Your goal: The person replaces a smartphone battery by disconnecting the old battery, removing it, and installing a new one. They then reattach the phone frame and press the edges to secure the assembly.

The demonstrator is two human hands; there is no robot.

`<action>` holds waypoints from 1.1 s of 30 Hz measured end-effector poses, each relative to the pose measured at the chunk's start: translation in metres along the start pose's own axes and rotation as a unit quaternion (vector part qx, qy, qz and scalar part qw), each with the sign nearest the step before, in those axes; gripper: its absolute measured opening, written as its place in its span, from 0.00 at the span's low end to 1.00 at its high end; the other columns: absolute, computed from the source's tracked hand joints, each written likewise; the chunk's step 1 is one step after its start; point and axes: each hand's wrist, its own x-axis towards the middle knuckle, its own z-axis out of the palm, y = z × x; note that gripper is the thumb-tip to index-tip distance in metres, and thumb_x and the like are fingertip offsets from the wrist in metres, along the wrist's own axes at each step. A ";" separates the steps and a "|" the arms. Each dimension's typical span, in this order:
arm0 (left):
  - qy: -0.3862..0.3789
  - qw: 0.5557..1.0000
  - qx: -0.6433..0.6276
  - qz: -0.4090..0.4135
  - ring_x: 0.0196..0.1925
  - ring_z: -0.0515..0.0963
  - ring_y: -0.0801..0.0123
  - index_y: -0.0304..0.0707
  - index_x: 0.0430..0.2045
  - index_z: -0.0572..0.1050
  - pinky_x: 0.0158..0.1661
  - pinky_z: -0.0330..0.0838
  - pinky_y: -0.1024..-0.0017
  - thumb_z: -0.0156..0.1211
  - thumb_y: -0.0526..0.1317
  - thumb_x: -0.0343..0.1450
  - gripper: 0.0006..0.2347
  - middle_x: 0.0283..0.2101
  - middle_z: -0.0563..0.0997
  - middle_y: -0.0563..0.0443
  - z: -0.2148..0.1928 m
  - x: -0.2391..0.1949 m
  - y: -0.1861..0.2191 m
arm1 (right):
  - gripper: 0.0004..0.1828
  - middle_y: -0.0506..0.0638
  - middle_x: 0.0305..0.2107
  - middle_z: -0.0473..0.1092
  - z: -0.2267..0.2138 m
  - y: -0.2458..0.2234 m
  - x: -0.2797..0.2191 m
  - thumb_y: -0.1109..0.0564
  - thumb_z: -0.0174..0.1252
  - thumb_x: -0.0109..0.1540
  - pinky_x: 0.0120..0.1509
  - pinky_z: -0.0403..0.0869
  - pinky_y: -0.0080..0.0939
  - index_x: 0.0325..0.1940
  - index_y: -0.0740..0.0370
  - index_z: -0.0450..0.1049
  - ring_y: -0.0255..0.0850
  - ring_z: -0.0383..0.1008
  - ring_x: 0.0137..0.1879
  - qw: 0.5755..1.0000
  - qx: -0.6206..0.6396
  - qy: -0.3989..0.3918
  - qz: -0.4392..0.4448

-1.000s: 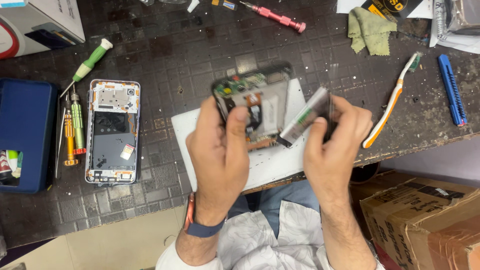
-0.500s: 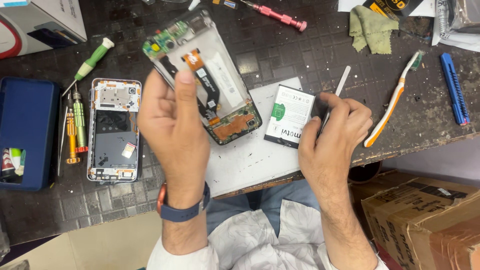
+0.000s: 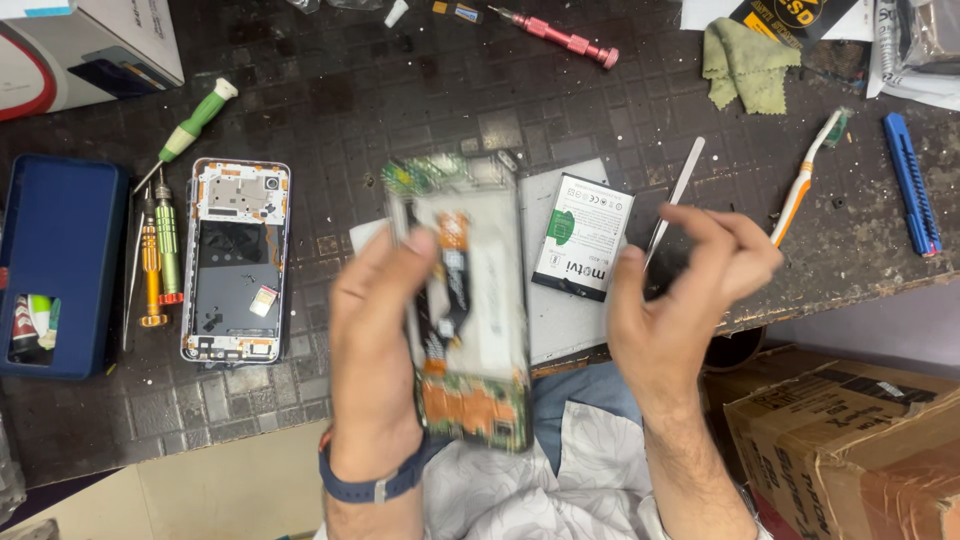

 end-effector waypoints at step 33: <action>-0.156 0.983 0.031 0.092 0.56 0.76 0.48 0.34 0.61 0.58 0.36 0.72 0.59 0.58 0.38 0.73 0.23 0.63 0.71 0.28 0.012 -0.010 -0.039 | 0.32 0.63 0.52 0.68 -0.033 -0.063 -0.015 0.62 0.51 0.66 0.43 0.80 0.40 0.69 0.58 0.42 0.41 0.78 0.44 0.728 0.560 -0.236 0.318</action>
